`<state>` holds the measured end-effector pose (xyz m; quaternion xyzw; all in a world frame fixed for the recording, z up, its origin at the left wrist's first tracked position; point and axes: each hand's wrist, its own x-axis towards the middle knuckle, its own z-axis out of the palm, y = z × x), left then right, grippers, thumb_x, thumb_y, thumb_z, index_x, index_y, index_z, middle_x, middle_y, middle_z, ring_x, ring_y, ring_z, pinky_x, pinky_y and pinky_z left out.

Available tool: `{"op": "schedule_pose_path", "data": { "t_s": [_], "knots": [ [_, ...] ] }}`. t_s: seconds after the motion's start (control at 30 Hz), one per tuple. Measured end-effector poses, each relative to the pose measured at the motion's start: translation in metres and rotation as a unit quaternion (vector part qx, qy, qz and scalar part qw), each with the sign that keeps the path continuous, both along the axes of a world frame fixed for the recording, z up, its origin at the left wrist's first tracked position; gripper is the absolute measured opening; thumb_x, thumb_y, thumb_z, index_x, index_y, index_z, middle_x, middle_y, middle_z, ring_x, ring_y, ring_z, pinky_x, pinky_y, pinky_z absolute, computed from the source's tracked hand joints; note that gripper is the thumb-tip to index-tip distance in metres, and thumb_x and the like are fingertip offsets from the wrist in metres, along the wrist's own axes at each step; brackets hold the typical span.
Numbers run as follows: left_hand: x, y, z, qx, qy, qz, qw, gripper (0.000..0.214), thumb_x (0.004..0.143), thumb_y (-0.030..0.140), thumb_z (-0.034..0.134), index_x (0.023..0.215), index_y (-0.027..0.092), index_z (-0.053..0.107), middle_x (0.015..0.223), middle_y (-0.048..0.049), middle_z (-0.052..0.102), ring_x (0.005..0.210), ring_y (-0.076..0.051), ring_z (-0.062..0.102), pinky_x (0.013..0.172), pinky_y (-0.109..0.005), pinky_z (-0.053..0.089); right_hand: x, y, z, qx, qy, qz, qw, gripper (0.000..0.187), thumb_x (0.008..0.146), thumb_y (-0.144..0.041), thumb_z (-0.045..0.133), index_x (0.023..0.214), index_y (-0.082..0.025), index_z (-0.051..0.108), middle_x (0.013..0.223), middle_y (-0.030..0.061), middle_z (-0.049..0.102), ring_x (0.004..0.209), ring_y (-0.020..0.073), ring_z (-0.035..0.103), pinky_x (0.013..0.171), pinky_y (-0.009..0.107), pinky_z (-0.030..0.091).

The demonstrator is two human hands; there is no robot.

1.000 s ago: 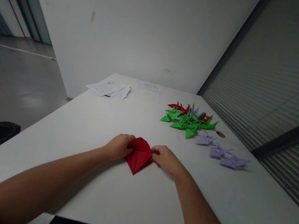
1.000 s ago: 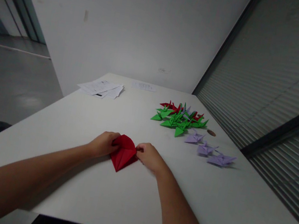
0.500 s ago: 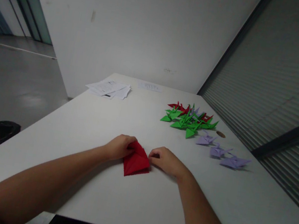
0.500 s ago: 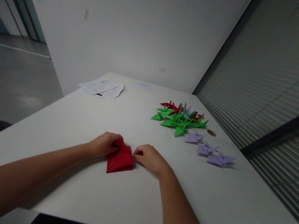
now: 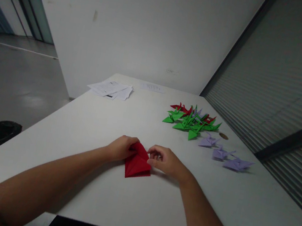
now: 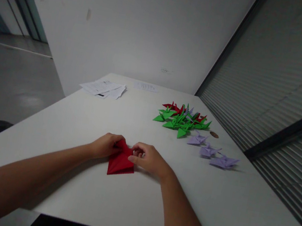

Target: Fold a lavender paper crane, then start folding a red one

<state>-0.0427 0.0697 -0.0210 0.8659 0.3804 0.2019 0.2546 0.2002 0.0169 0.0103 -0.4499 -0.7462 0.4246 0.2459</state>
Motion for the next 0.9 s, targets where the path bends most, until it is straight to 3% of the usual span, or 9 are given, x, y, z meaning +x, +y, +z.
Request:
{"op": "schedule_pose_path", "data": {
  "t_s": [0.17, 0.37, 0.47, 0.57, 0.63, 0.67, 0.77, 0.9],
  "knots": [
    [0.000, 0.000, 0.000, 0.023, 0.014, 0.008, 1.000, 0.019, 0.076, 0.015, 0.065, 0.094, 0.019, 0.067, 0.081, -0.0004, 0.070, 0.071, -0.016, 0.062, 0.064, -0.026, 0.041, -0.021, -0.003, -0.007, 0.068, -0.072, -0.079, 0.992, 0.008, 0.083, -0.025, 0.065, 0.082, -0.017, 0.065, 0.067, -0.0021, 0.057, 0.062, 0.0122, 0.048, 0.056, 0.024, 0.034],
    [0.004, 0.000, -0.001, 0.021, 0.012, -0.002, 1.000, 0.028, 0.076, 0.015, 0.066, 0.104, 0.020, 0.065, 0.087, -0.0016, 0.070, 0.077, -0.017, 0.062, 0.070, -0.028, 0.045, -0.025, -0.002, -0.008, 0.119, -0.152, -0.100, 0.976, 0.011, 0.082, -0.018, 0.060, 0.072, -0.017, 0.063, 0.067, 0.0005, 0.063, 0.060, 0.0127, 0.051, 0.056, 0.025, 0.029],
    [0.004, -0.001, 0.000, 0.066, -0.022, 0.014, 0.997, 0.035, 0.074, 0.016, 0.070, 0.108, 0.019, 0.061, 0.096, -0.0043, 0.067, 0.085, -0.019, 0.061, 0.078, -0.031, 0.049, -0.023, -0.002, -0.008, 0.130, -0.171, -0.113, 0.970, 0.014, 0.083, -0.018, 0.059, 0.070, -0.017, 0.062, 0.066, 0.0014, 0.065, 0.058, 0.0127, 0.051, 0.056, 0.026, 0.028],
    [0.001, -0.007, 0.009, 0.147, -0.066, 0.035, 0.986, 0.028, 0.075, 0.017, 0.071, 0.100, 0.017, 0.057, 0.102, -0.0078, 0.063, 0.091, -0.020, 0.059, 0.079, -0.032, 0.051, -0.023, -0.004, -0.008, 0.129, -0.185, -0.125, 0.966, 0.017, 0.084, -0.019, 0.057, 0.068, -0.018, 0.062, 0.064, 0.0013, 0.065, 0.056, 0.0124, 0.050, 0.055, 0.026, 0.026],
    [-0.003, -0.013, 0.019, 0.190, -0.046, -0.003, 0.981, 0.013, 0.081, 0.015, 0.065, 0.091, 0.017, 0.058, 0.097, -0.0082, 0.063, 0.088, -0.020, 0.059, 0.077, -0.031, 0.051, -0.023, -0.005, -0.009, 0.127, -0.190, -0.125, 0.965, 0.016, 0.083, -0.018, 0.057, 0.068, -0.018, 0.064, 0.065, 0.0016, 0.066, 0.057, 0.0125, 0.051, 0.056, 0.026, 0.027],
    [-0.005, -0.017, 0.025, 0.204, -0.014, -0.053, 0.977, 0.004, 0.085, 0.015, 0.060, 0.087, 0.018, 0.059, 0.093, -0.0075, 0.064, 0.085, -0.018, 0.059, 0.075, -0.030, 0.051, -0.023, -0.005, -0.009, 0.126, -0.193, -0.125, 0.965, 0.016, 0.083, -0.018, 0.058, 0.068, -0.018, 0.064, 0.066, 0.0018, 0.067, 0.058, 0.0126, 0.052, 0.056, 0.026, 0.027],
    [-0.009, -0.025, 0.038, 0.239, 0.063, -0.189, 0.950, 0.016, 0.092, 0.013, 0.051, 0.092, 0.019, 0.066, 0.093, -0.0076, 0.069, 0.082, -0.017, 0.064, 0.074, -0.029, 0.051, -0.024, -0.005, -0.008, 0.131, -0.197, -0.125, 0.963, 0.018, 0.083, -0.017, 0.058, 0.066, -0.018, 0.063, 0.066, 0.0021, 0.068, 0.059, 0.0124, 0.053, 0.057, 0.026, 0.028],
    [-0.012, -0.030, 0.039, 0.264, 0.130, -0.243, 0.924, 0.026, 0.093, 0.010, 0.048, 0.105, 0.020, 0.069, 0.109, -0.0086, 0.073, 0.079, -0.017, 0.069, 0.067, -0.029, 0.052, -0.026, -0.005, -0.007, 0.138, -0.211, -0.141, 0.957, 0.020, 0.083, -0.019, 0.059, 0.063, -0.018, 0.060, 0.062, 0.0013, 0.065, 0.056, 0.0117, 0.049, 0.055, 0.026, 0.026]
  ]
}}
